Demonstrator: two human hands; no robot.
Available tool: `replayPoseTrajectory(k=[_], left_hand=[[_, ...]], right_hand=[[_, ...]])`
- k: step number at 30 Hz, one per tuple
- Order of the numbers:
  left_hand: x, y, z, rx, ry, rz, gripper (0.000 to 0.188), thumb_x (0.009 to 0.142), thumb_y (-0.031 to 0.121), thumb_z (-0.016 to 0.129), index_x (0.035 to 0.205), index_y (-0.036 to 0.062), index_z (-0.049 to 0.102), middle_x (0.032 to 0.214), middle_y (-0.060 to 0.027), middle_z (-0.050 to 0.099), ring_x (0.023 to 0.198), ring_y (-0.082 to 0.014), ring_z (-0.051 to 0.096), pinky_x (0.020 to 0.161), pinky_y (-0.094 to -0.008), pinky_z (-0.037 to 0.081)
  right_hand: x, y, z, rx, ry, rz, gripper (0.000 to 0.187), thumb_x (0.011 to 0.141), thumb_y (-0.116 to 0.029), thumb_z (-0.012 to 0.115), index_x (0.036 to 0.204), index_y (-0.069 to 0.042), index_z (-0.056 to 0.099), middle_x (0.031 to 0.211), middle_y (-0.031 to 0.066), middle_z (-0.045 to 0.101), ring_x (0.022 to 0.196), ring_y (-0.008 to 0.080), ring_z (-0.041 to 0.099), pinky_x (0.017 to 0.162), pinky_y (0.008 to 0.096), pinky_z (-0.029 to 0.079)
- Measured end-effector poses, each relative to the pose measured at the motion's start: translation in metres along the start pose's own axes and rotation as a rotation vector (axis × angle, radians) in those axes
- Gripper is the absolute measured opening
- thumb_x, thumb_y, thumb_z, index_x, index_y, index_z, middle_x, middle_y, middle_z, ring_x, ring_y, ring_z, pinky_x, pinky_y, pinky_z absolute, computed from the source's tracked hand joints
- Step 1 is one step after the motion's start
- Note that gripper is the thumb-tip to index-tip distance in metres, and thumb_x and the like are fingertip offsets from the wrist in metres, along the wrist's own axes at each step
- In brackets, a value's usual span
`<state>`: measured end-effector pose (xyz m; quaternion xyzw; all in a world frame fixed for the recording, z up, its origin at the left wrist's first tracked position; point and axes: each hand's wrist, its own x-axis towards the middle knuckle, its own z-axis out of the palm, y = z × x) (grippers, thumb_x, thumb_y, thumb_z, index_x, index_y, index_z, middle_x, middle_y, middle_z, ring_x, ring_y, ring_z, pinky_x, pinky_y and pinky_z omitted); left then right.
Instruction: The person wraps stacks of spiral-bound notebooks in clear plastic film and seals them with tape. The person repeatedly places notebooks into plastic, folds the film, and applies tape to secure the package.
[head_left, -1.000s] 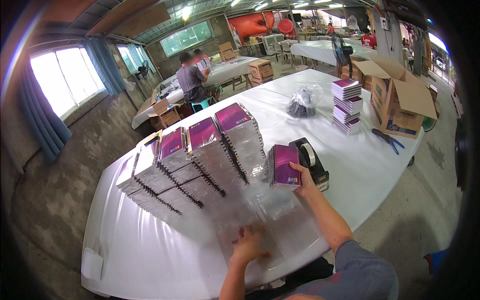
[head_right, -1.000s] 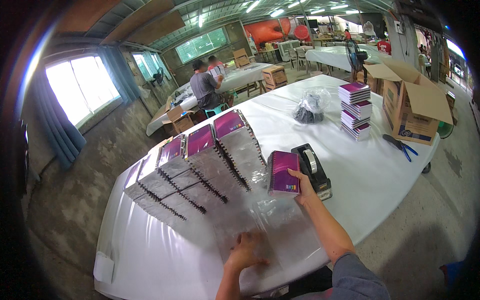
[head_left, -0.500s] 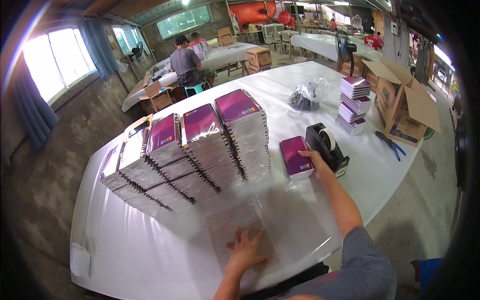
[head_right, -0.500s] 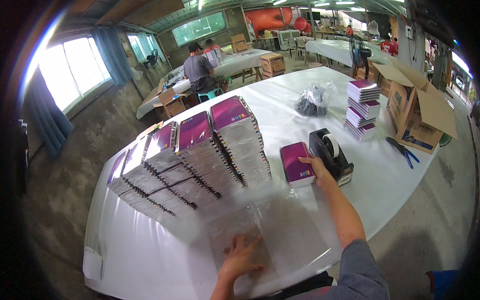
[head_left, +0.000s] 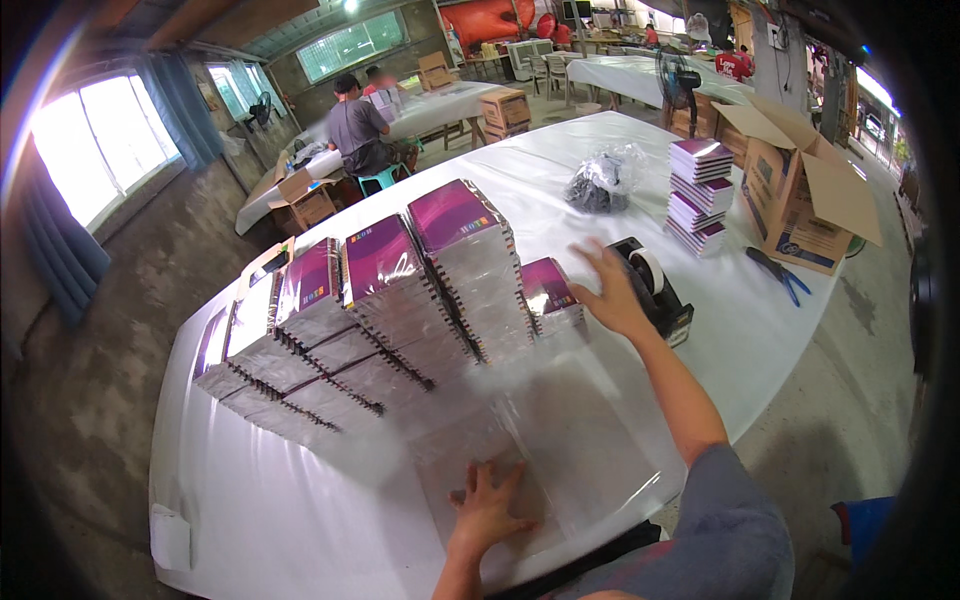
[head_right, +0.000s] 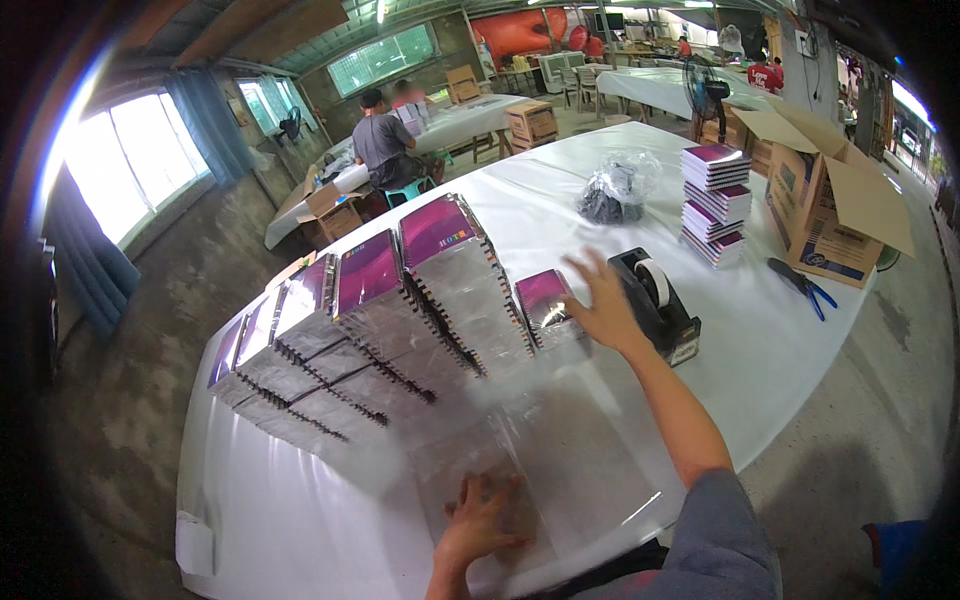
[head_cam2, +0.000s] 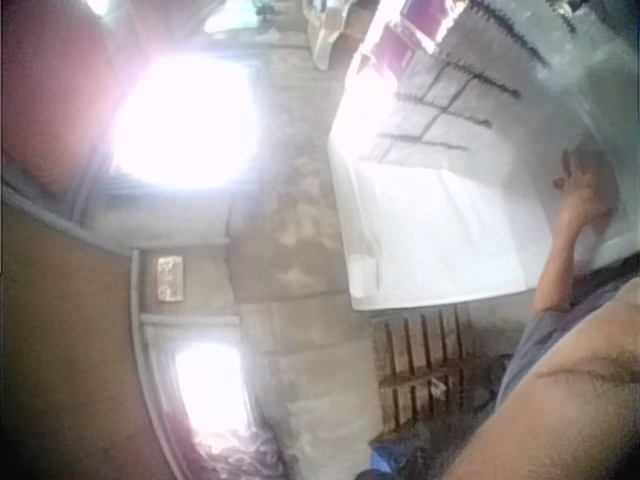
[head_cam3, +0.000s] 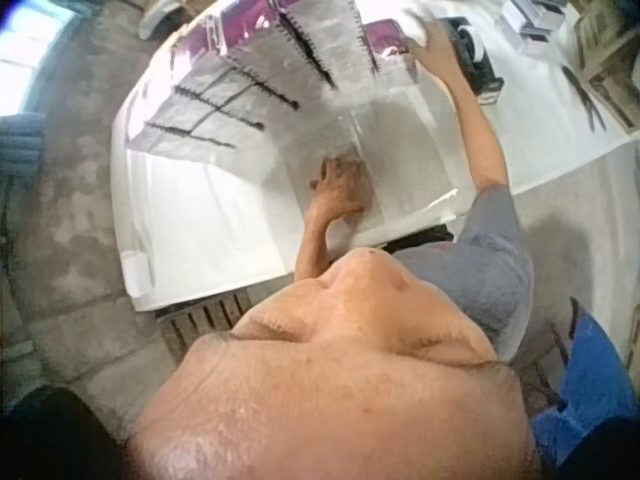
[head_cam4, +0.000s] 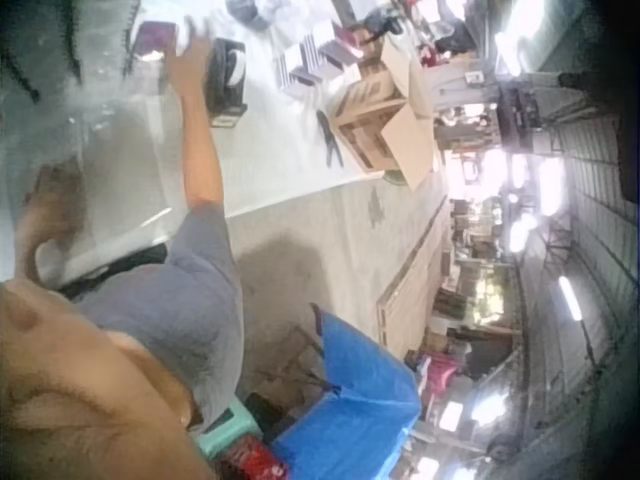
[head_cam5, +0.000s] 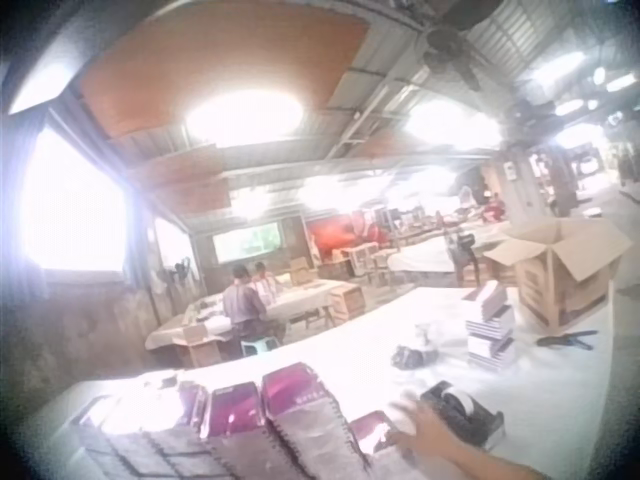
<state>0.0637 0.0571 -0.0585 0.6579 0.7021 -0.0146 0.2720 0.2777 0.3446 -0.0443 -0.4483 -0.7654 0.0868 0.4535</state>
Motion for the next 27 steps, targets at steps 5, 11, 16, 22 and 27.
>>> replayPoseTrajectory(k=[5, 11, 16, 22, 27], left_hand=[[0.002, -0.001, 0.004, 0.033, 0.016, 0.045, 0.104, 0.05, 0.049, 0.084, 0.141, 0.0317, 0.036, 0.146, -0.0144, 0.023, 0.139, -0.0389, 0.014, 0.098, -0.0702, 0.025], [0.005, 0.005, 0.0, 0.045, 0.012, 0.026, 0.108, 0.047, 0.049, 0.085, 0.142, 0.03, 0.035, 0.145, -0.0136, 0.024, 0.137, -0.0374, 0.018, 0.099, -0.067, 0.027], [0.009, -0.001, 0.0, -0.022, 0.024, 0.04, 0.107, 0.049, 0.048, 0.084, 0.142, 0.0291, 0.035, 0.149, -0.0128, 0.018, 0.139, -0.0363, 0.014, 0.099, -0.0676, 0.025], [0.007, -0.003, 0.004, -0.041, 0.089, 0.084, 0.106, 0.046, 0.045, 0.086, 0.14, 0.0255, 0.04, 0.148, -0.0113, 0.021, 0.136, -0.0348, 0.022, 0.098, -0.0644, 0.029], [0.016, -0.009, 0.009, -0.098, 0.103, 0.112, 0.105, 0.044, 0.042, 0.087, 0.138, 0.0271, 0.041, 0.147, -0.0079, 0.023, 0.135, -0.033, 0.025, 0.095, -0.0675, 0.031]], right_hand=[[-0.062, -0.009, -0.071, -0.389, 0.311, 0.334, 0.11, 0.059, -0.024, 0.084, 0.147, -0.019, 0.018, 0.148, 0.018, 0.018, 0.133, 0.0428, 0.024, 0.105, 0.0545, 0.025], [-0.096, 0.046, -0.066, -0.083, 0.392, 0.351, 0.117, 0.054, -0.012, 0.086, 0.147, -0.018, 0.015, 0.142, 0.0214, 0.024, 0.127, 0.0418, 0.034, 0.102, 0.045, 0.038], [-0.111, 0.028, -0.087, -0.194, 0.264, 0.264, 0.109, 0.058, -0.009, 0.083, 0.145, -0.017, 0.018, 0.139, 0.0221, 0.025, 0.115, 0.0404, 0.046, 0.093, 0.0427, 0.046], [-0.153, 0.007, -0.105, -0.119, 0.21, 0.217, 0.106, 0.059, -0.009, 0.083, 0.144, -0.015, 0.02, 0.142, 0.0234, 0.022, 0.112, 0.0409, 0.048, 0.09, 0.0428, 0.047], [-0.165, 0.016, -0.127, 0.352, 0.188, 0.387, 0.108, 0.061, -0.01, 0.082, 0.146, -0.014, 0.014, 0.145, 0.023, 0.022, 0.12, 0.039, 0.044, 0.1, 0.0423, 0.039]])
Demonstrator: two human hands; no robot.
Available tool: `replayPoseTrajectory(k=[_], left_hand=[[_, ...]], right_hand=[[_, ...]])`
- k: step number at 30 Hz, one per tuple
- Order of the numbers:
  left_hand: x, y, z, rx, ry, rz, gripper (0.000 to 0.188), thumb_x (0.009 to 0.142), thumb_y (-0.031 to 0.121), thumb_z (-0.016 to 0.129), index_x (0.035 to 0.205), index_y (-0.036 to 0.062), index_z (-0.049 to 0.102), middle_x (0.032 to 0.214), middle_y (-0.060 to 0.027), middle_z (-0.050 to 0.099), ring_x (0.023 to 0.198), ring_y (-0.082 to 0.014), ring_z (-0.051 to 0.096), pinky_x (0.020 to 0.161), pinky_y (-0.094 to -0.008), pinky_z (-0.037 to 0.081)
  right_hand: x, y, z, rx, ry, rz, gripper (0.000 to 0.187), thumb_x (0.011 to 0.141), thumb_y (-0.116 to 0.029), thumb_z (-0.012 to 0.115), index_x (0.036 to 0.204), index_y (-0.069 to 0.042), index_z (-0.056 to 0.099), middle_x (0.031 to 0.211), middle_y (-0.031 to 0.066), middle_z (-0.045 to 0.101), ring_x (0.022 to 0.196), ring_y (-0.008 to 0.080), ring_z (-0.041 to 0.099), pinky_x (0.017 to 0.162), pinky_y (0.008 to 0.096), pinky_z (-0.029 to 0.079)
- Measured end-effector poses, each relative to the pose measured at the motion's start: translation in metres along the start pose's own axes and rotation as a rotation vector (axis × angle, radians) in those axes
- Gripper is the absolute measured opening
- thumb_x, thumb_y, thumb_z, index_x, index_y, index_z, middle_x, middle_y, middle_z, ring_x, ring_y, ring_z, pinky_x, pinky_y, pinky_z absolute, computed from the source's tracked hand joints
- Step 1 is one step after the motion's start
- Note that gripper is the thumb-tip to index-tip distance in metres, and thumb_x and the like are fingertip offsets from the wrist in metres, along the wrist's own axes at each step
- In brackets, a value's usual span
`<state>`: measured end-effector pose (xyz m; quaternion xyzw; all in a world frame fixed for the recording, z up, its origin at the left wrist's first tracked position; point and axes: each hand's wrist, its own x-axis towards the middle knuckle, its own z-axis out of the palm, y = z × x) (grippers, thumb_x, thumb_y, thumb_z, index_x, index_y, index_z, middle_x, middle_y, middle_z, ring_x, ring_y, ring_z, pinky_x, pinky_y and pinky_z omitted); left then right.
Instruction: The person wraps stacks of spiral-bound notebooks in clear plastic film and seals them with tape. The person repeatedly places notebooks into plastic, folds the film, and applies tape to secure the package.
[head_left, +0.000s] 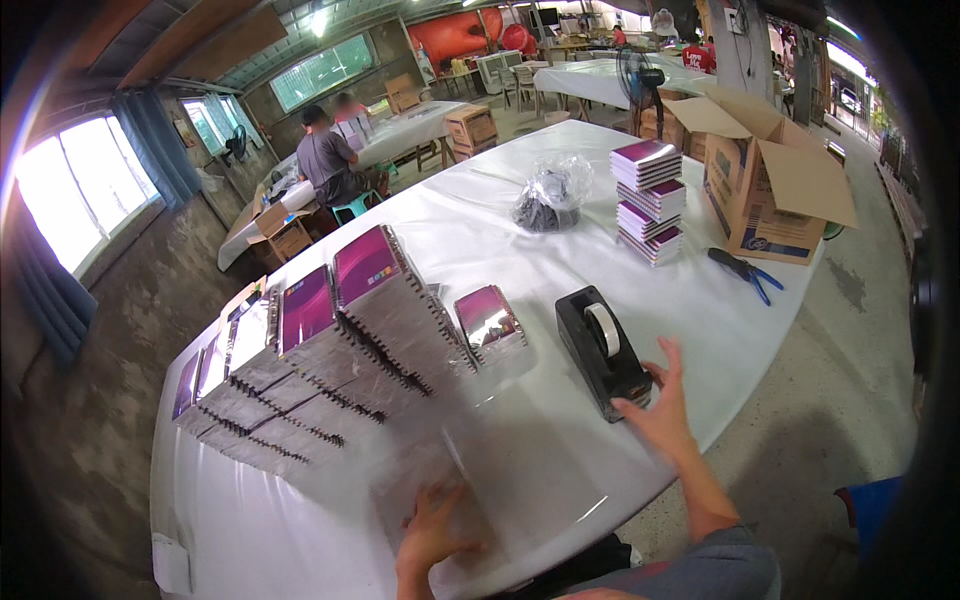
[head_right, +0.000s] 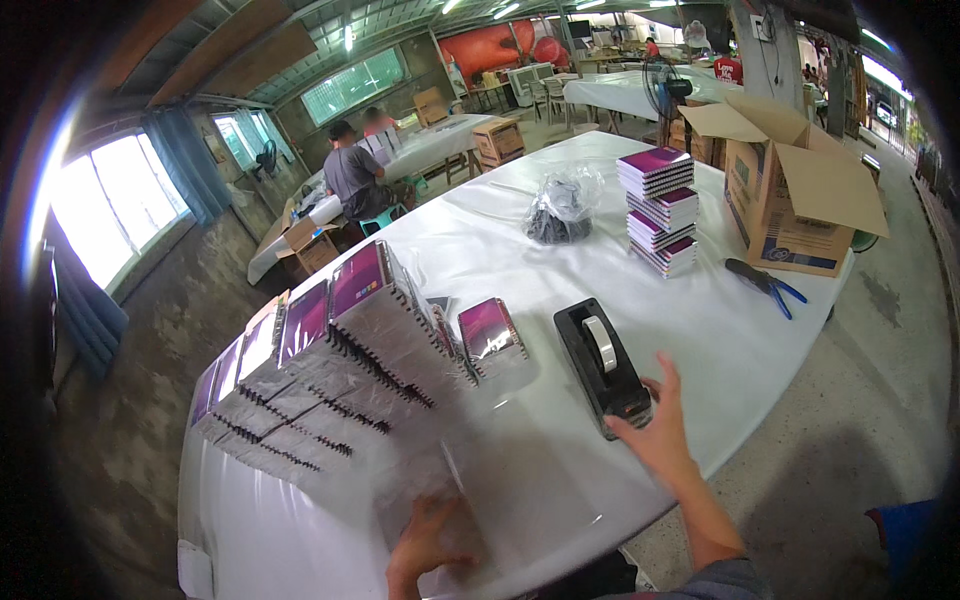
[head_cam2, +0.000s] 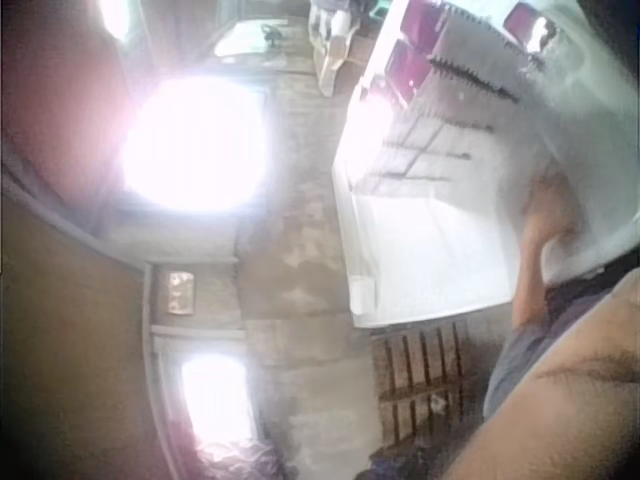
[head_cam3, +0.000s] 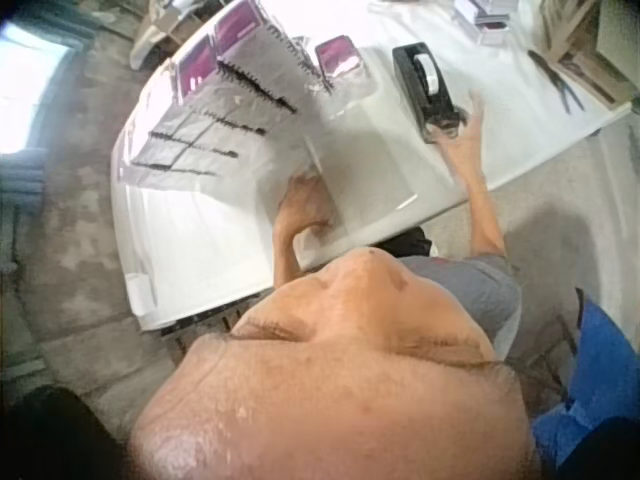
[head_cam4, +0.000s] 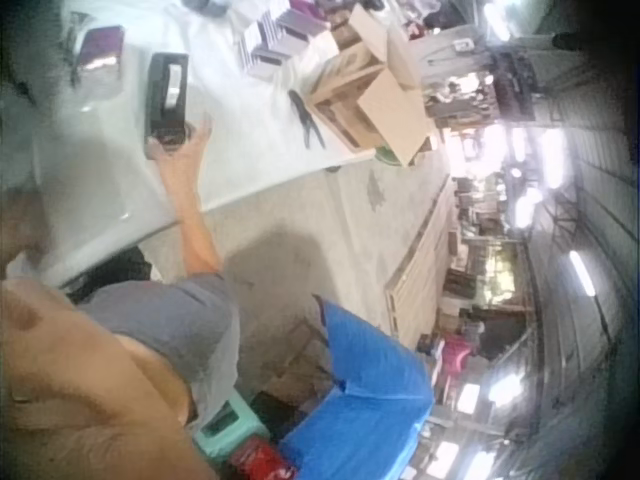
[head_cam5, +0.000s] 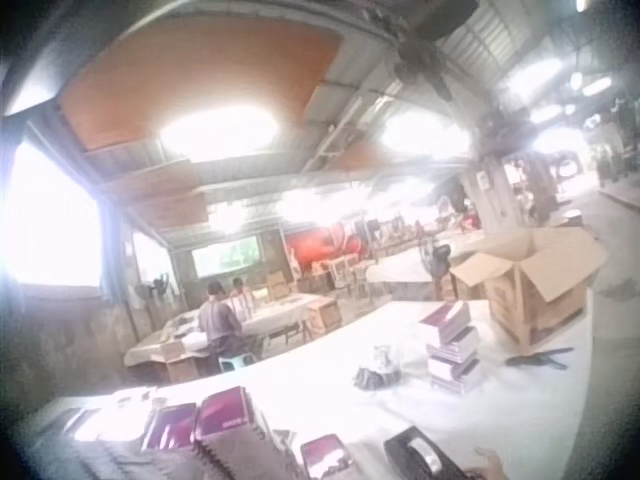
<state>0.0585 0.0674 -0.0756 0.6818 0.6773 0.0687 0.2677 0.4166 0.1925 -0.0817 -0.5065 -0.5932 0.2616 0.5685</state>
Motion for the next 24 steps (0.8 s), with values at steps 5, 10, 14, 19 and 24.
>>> replayPoseTrajectory(k=[5, 10, 14, 19, 24], left_hand=[[-0.011, 0.01, -0.002, -0.006, 0.0, -0.118, 0.107, 0.042, 0.042, 0.087, 0.138, 0.0294, 0.042, 0.143, -0.0066, 0.028, 0.135, -0.0306, 0.027, 0.094, -0.0674, 0.033], [-0.005, 0.007, -0.001, 0.006, -0.003, -0.1, 0.108, 0.042, 0.044, 0.087, 0.139, 0.03, 0.04, 0.143, -0.0075, 0.028, 0.136, -0.0308, 0.024, 0.096, -0.0675, 0.032], [0.002, -0.002, 0.002, 0.006, -0.03, -0.067, 0.11, 0.043, 0.045, 0.087, 0.141, 0.0301, 0.037, 0.145, -0.0087, 0.025, 0.138, -0.0326, 0.021, 0.096, -0.0685, 0.031], [0.0, -0.008, 0.007, 0.026, -0.057, -0.06, 0.113, 0.044, 0.047, 0.086, 0.143, 0.0294, 0.033, 0.147, -0.0108, 0.022, 0.139, -0.0358, 0.015, 0.095, -0.0715, 0.029], [-0.006, 0.009, -0.002, 0.03, -0.076, -0.099, 0.114, 0.045, 0.046, 0.086, 0.143, 0.0277, 0.031, 0.146, -0.0117, 0.023, 0.138, -0.0378, 0.014, 0.094, -0.0716, 0.03]], right_hand=[[0.148, 0.007, -0.037, -0.467, 0.327, -0.456, 0.099, 0.067, -0.008, 0.075, 0.147, -0.016, 0.017, 0.147, 0.0178, 0.024, 0.136, 0.0339, 0.026, 0.109, 0.0523, 0.024], [0.288, 0.03, -0.031, -1.058, 0.325, -0.449, 0.105, 0.065, -0.009, 0.076, 0.147, -0.032, 0.015, 0.146, 0.0098, 0.028, 0.136, 0.0287, 0.027, 0.106, 0.0612, 0.024], [0.349, 0.068, -0.043, -1.223, 0.262, -0.395, 0.107, 0.067, -0.008, 0.073, 0.147, -0.038, 0.009, 0.144, 0.0071, 0.037, 0.135, 0.0231, 0.032, 0.109, 0.0599, 0.02], [0.354, 0.07, -0.035, -1.21, 0.283, -0.499, 0.081, 0.065, -0.021, 0.079, 0.136, -0.019, 0.041, 0.13, -0.0008, 0.053, 0.124, 0.0148, 0.045, 0.11, 0.0566, 0.016], [0.343, 0.045, -0.047, -1.231, 0.282, -0.682, 0.068, 0.061, -0.032, 0.079, 0.121, -0.014, 0.053, 0.116, -0.0006, 0.061, 0.111, 0.0115, 0.055, 0.108, 0.0554, 0.019]])
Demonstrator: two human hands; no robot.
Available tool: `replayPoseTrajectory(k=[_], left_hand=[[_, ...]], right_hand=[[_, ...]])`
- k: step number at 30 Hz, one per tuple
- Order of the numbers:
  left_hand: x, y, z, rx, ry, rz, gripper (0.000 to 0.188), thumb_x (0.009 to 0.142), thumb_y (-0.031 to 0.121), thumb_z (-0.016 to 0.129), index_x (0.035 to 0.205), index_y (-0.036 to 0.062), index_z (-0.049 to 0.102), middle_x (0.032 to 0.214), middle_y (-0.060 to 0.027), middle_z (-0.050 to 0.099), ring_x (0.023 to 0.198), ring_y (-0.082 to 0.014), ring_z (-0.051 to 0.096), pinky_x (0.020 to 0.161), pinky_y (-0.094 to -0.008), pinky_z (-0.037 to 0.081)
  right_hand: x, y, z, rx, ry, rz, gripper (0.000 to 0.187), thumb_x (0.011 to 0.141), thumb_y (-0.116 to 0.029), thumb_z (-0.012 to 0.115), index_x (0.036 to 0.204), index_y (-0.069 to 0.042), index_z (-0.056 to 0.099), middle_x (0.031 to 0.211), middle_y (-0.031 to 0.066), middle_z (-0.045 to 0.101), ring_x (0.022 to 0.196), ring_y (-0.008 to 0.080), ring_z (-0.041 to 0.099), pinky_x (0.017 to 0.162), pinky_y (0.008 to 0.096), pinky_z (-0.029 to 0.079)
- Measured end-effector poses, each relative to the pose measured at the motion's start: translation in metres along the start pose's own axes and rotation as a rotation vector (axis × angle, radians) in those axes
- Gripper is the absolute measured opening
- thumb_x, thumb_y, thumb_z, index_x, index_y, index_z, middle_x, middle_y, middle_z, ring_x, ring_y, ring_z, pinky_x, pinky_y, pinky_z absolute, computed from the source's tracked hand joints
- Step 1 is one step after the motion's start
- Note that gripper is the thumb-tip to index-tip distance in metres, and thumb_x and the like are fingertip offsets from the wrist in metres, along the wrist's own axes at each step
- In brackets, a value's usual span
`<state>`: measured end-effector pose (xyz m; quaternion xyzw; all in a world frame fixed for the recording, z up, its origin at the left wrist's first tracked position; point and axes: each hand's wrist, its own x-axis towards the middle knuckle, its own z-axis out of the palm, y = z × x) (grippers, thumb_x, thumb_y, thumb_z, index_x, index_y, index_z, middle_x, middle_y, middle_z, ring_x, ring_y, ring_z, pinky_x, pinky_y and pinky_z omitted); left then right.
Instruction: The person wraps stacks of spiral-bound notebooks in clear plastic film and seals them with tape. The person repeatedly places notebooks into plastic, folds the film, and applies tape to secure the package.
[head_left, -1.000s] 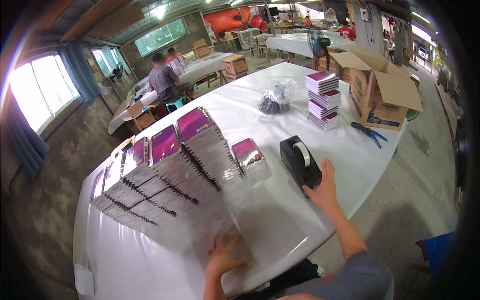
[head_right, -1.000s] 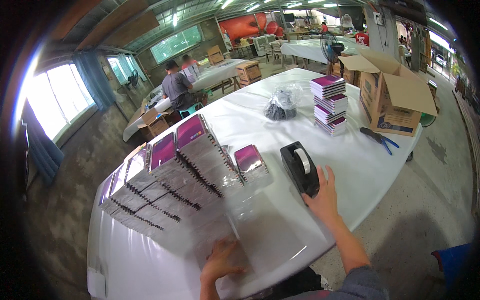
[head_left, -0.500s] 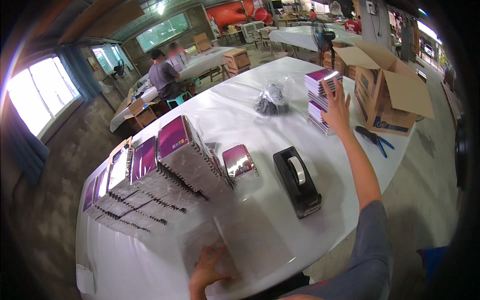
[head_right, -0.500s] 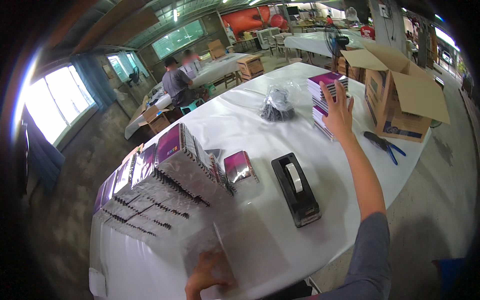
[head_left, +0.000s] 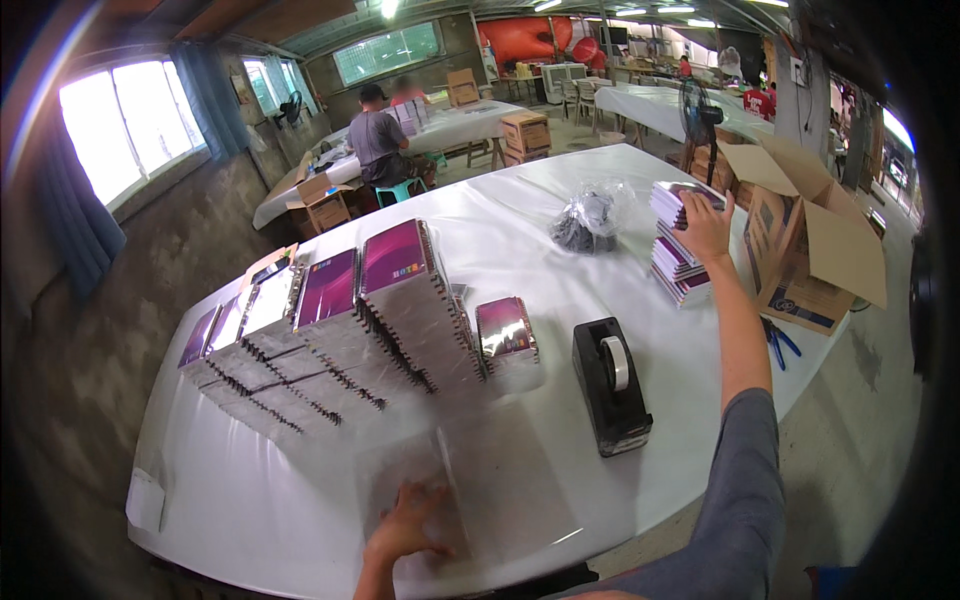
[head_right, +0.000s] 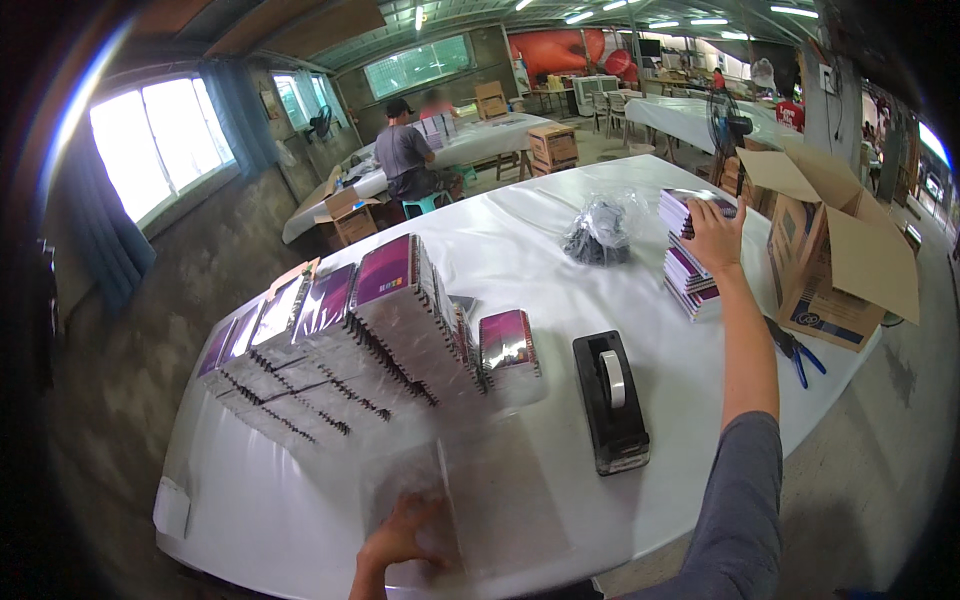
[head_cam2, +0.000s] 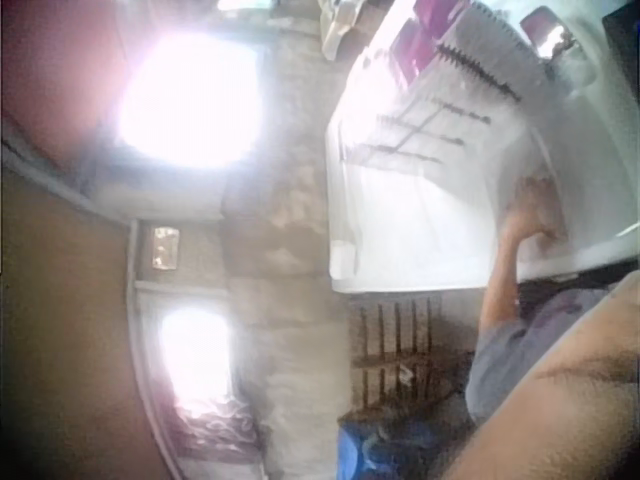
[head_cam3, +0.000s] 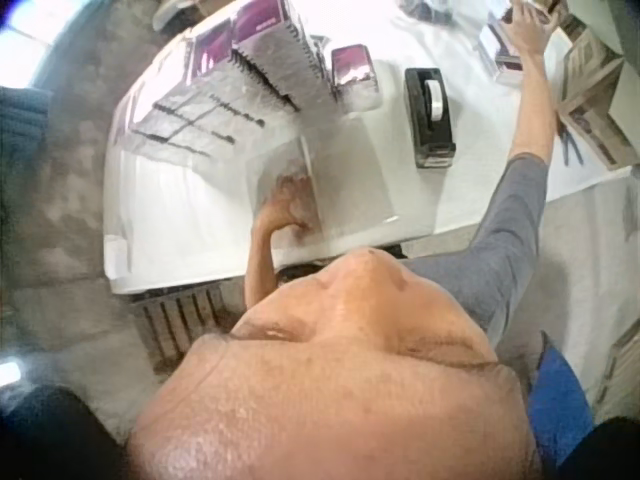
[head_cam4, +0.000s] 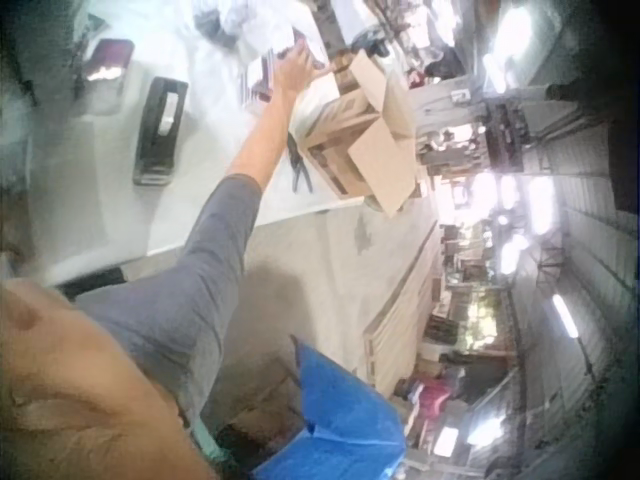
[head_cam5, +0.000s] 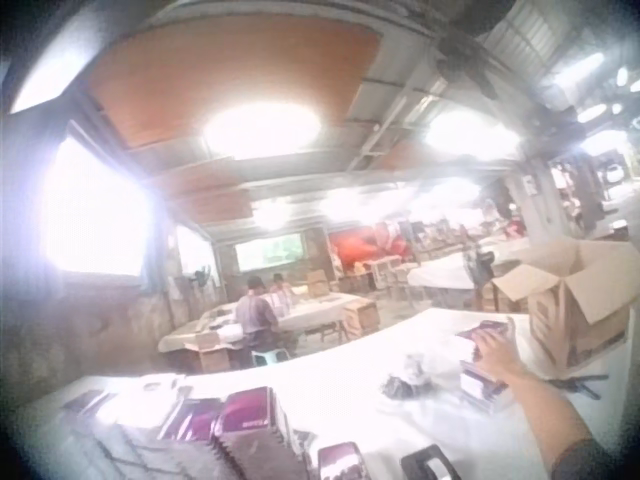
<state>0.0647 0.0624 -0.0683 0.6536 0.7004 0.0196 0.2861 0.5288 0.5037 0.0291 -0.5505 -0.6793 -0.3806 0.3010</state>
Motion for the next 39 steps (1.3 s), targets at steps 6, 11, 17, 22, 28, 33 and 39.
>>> replayPoseTrajectory(k=[6, 11, 17, 22, 28, 33, 39], left_hand=[[0.013, -0.021, 0.025, 0.187, 0.002, 0.027, 0.115, 0.047, 0.044, 0.086, 0.144, 0.0277, 0.027, 0.144, -0.0117, 0.025, 0.138, -0.0381, 0.014, 0.094, -0.0706, 0.03], [-0.001, 0.006, -0.01, 0.058, 0.015, 0.015, 0.128, 0.047, 0.044, 0.087, 0.149, 0.016, 0.014, 0.144, -0.0222, 0.027, 0.134, -0.0412, 0.027, 0.106, -0.0465, 0.034], [-0.007, 0.021, -0.024, -0.613, 0.78, 0.567, 0.135, 0.045, 0.032, 0.092, 0.148, 0.0082, 0.008, 0.15, -0.0202, 0.02, 0.139, -0.0351, 0.02, 0.11, -0.0458, 0.026], [-0.02, 0.027, 0.003, -1.121, 0.635, 0.587, 0.12, 0.047, 0.022, 0.093, 0.144, 0.0064, 0.024, 0.137, -0.0136, 0.041, 0.128, -0.0245, 0.04, 0.104, -0.0385, 0.035], [-0.014, 0.01, 0.049, -1.124, 0.757, 0.592, 0.124, 0.048, 0.032, 0.093, 0.145, 0.0063, 0.02, 0.135, -0.0154, 0.04, 0.122, -0.0264, 0.044, 0.103, -0.0378, 0.036], [-0.01, 0.029, 0.044, -1.345, 0.736, 0.446, 0.119, 0.051, 0.031, 0.092, 0.142, 0.0014, 0.023, 0.128, -0.0177, 0.047, 0.116, -0.0246, 0.05, 0.099, -0.0352, 0.04], [-0.001, 0.03, 0.053, -1.257, 0.764, 0.3, 0.1, 0.052, 0.027, 0.092, 0.13, -0.004, 0.037, 0.112, -0.0137, 0.058, 0.105, -0.0215, 0.057, 0.093, -0.0332, 0.045]], right_hand=[[0.027, -0.027, -0.081, 0.065, 0.108, -0.056, 0.06, 0.061, -0.043, 0.076, 0.108, -0.01, 0.06, 0.096, 0.0086, 0.065, 0.091, 0.0198, 0.061, 0.098, 0.0472, 0.03], [0.021, -0.091, -0.189, 0.544, 0.177, -0.093, 0.067, 0.058, -0.043, 0.08, 0.108, -0.004, 0.061, 0.089, 0.0126, 0.063, 0.087, 0.0284, 0.058, 0.091, 0.041, 0.037], [-0.057, -0.206, -0.283, 1.272, -0.293, -0.311, 0.071, 0.043, -0.029, 0.085, 0.106, -0.004, 0.064, 0.093, 0.01, 0.063, 0.088, 0.0228, 0.06, 0.087, 0.0325, 0.043], [-0.144, -0.287, -0.278, 1.579, -0.724, -0.318, 0.072, 0.045, -0.024, 0.084, 0.109, 0.0, 0.061, 0.1, 0.0083, 0.062, 0.097, 0.02, 0.059, 0.094, 0.0343, 0.04], [-0.209, -0.317, -0.261, 2.029, -1.005, 0.173, 0.108, 0.049, -0.015, 0.086, 0.141, -0.006, 0.031, 0.13, 0.0133, 0.049, 0.115, 0.0226, 0.051, 0.103, 0.0372, 0.035], [-0.248, -0.345, -0.251, 1.893, -0.884, 0.259, 0.11, 0.05, -0.013, 0.089, 0.141, -0.007, 0.028, 0.127, 0.0131, 0.046, 0.116, 0.0222, 0.049, 0.099, 0.0363, 0.04], [-0.264, -0.349, -0.254, 1.693, -0.681, 0.235, 0.085, 0.054, -0.013, 0.086, 0.126, -0.004, 0.042, 0.115, 0.0092, 0.051, 0.105, 0.0215, 0.053, 0.092, 0.0352, 0.044]])
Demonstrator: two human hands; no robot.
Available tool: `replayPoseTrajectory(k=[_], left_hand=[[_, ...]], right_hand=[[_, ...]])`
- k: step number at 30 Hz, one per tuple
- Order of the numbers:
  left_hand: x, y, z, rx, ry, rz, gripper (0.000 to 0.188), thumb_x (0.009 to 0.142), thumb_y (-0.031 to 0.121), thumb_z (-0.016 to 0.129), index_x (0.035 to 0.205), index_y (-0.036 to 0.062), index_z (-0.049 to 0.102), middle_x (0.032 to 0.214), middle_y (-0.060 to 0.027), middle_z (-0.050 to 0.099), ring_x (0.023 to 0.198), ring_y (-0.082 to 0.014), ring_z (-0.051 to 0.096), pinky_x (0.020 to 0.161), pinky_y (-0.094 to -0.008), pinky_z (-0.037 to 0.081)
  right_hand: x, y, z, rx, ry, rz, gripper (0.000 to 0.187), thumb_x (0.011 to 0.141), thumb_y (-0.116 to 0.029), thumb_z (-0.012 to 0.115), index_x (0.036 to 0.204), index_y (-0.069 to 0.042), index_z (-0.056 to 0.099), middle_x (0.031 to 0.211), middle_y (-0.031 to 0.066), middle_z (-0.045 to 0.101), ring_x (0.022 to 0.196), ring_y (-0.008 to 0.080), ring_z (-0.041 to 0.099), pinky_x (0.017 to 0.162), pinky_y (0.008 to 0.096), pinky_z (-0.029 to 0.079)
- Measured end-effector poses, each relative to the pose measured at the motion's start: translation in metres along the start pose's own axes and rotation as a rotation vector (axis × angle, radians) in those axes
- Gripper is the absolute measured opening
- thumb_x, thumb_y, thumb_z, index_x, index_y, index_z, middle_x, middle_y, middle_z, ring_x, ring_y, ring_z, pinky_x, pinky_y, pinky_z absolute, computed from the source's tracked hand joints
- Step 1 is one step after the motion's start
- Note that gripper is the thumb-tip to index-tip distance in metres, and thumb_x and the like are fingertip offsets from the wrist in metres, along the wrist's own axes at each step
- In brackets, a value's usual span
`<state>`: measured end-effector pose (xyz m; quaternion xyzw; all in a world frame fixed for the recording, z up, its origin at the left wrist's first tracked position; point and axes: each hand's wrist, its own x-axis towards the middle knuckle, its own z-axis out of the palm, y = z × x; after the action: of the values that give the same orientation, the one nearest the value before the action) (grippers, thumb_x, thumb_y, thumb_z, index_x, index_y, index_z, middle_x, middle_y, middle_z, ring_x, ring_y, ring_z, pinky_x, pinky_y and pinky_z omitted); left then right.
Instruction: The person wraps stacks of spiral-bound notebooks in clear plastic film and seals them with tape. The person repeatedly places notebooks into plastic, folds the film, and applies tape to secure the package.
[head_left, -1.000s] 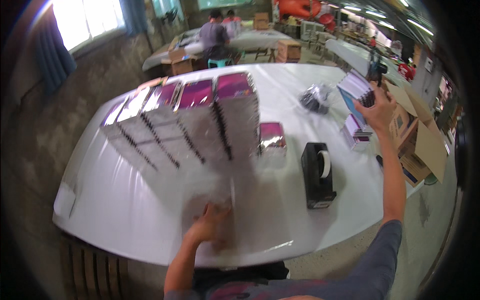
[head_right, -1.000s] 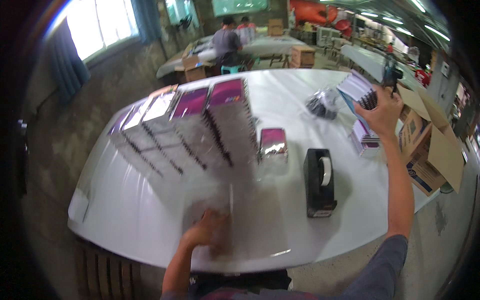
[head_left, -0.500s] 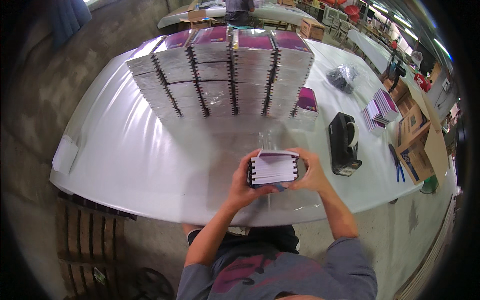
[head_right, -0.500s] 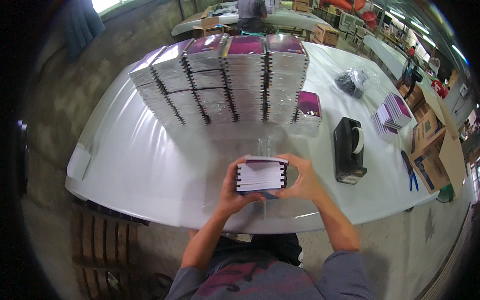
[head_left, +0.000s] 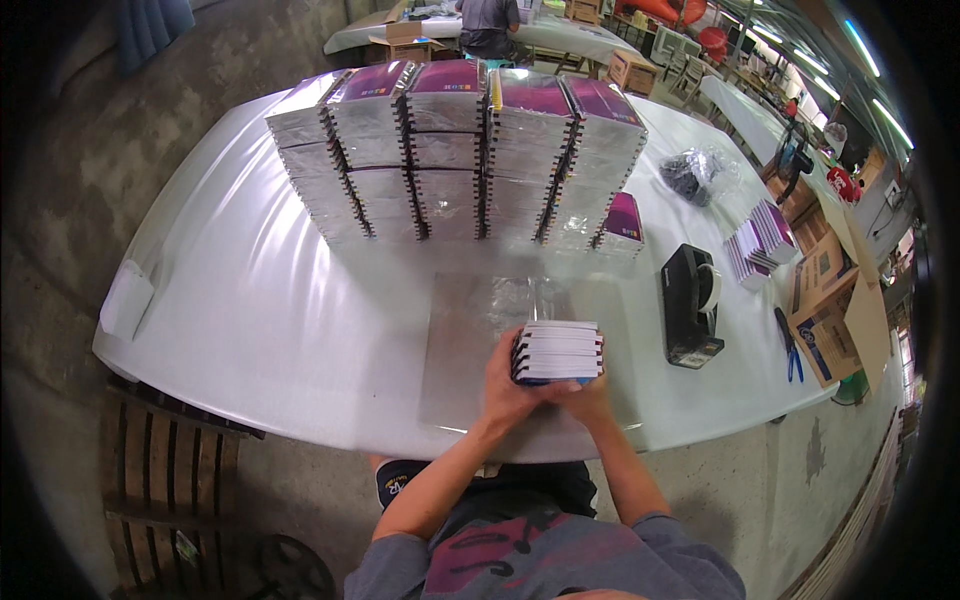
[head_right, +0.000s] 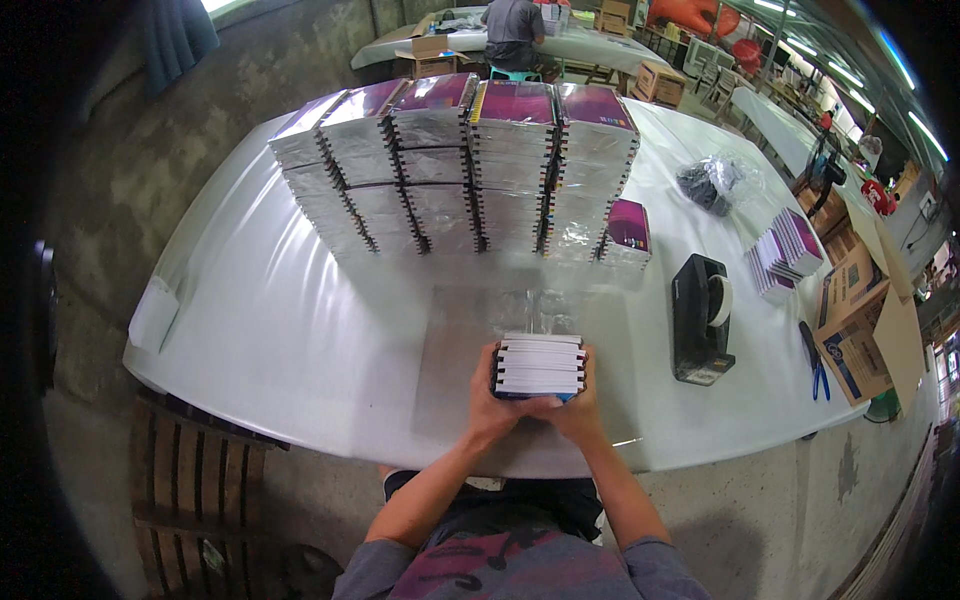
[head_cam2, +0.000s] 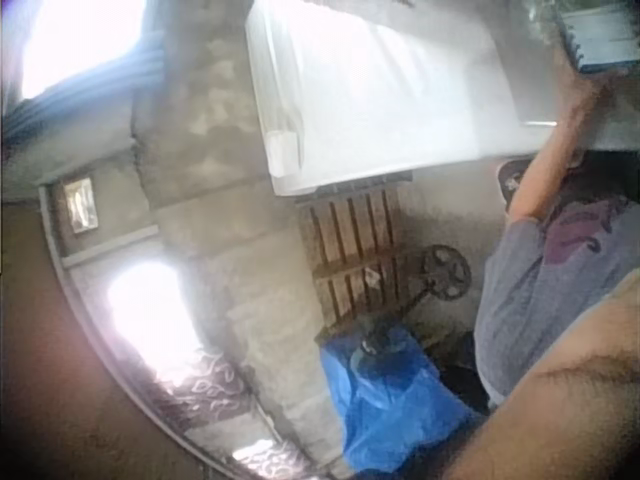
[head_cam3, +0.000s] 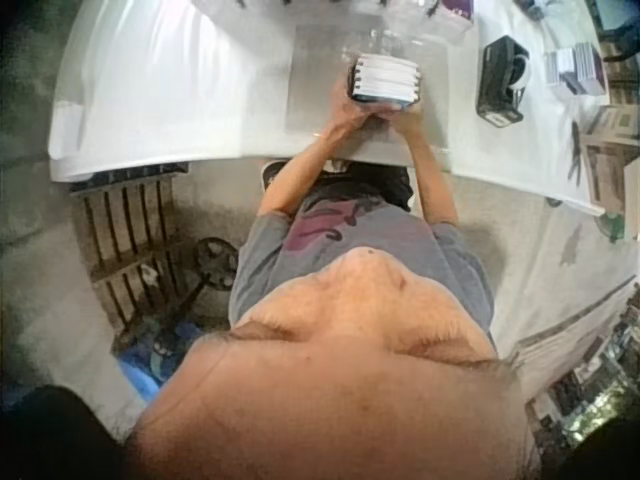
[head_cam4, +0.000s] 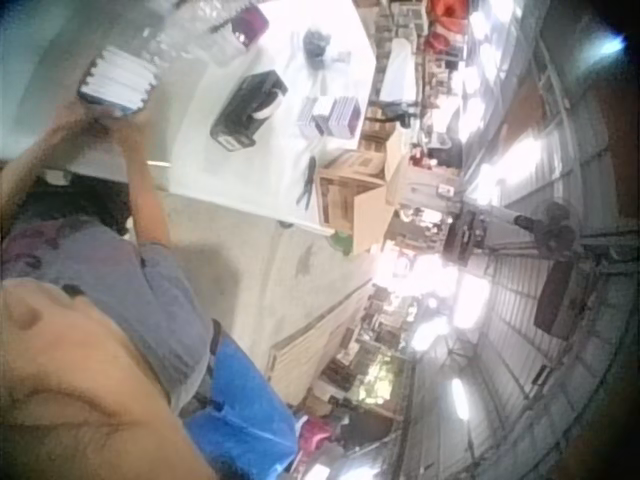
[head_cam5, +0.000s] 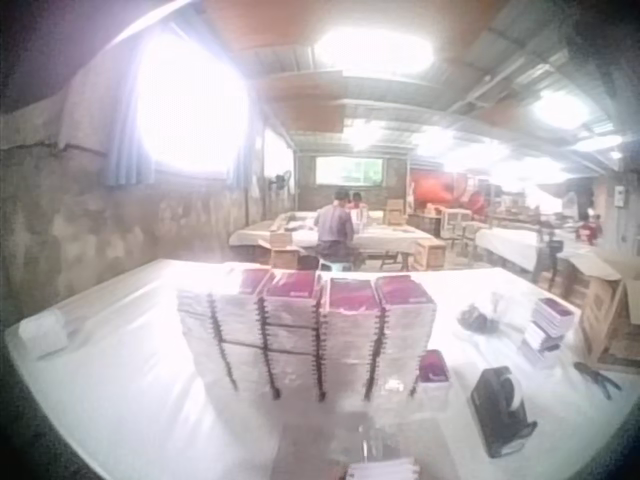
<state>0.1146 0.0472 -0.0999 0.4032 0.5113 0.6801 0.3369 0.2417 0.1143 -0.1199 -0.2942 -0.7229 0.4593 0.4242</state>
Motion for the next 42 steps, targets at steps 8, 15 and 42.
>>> replayPoseTrajectory(k=[8, 15, 42], left_hand=[[-0.005, -0.008, -0.006, 0.15, 0.041, 0.103, 0.093, 0.05, 0.029, 0.092, 0.122, -0.0016, 0.043, 0.109, -0.0128, 0.059, 0.102, -0.022, 0.059, 0.09, -0.0333, 0.047], [-0.015, -0.01, -0.003, 0.206, 0.093, 0.102, 0.094, 0.049, 0.029, 0.093, 0.122, 0.0004, 0.042, 0.106, -0.0115, 0.06, 0.098, -0.0228, 0.061, 0.087, -0.0334, 0.048], [-0.038, -0.012, -0.06, 1.389, 0.039, -0.116, 0.067, 0.088, 0.037, 0.054, 0.141, 0.0008, 0.033, 0.15, -0.0205, 0.021, 0.14, -0.0389, 0.013, 0.109, -0.0584, 0.014]], right_hand=[[-0.006, -0.002, -0.006, -0.041, -0.128, 0.206, 0.082, 0.058, -0.019, 0.087, 0.123, -0.003, 0.04, 0.105, 0.01, 0.056, 0.098, 0.0233, 0.057, 0.09, 0.0346, 0.045], [-0.022, 0.029, -0.007, -0.12, -0.107, 0.15, 0.084, 0.056, -0.023, 0.09, 0.121, -0.001, 0.041, 0.11, 0.0093, 0.057, 0.1, 0.0221, 0.057, 0.088, 0.0345, 0.047], [0.076, -0.028, -0.009, 0.202, -0.469, 0.925, 0.066, 0.064, -0.031, 0.084, 0.119, -0.006, 0.058, 0.112, 0.0105, 0.064, 0.1, 0.0202, 0.063, 0.091, 0.0342, 0.048]])
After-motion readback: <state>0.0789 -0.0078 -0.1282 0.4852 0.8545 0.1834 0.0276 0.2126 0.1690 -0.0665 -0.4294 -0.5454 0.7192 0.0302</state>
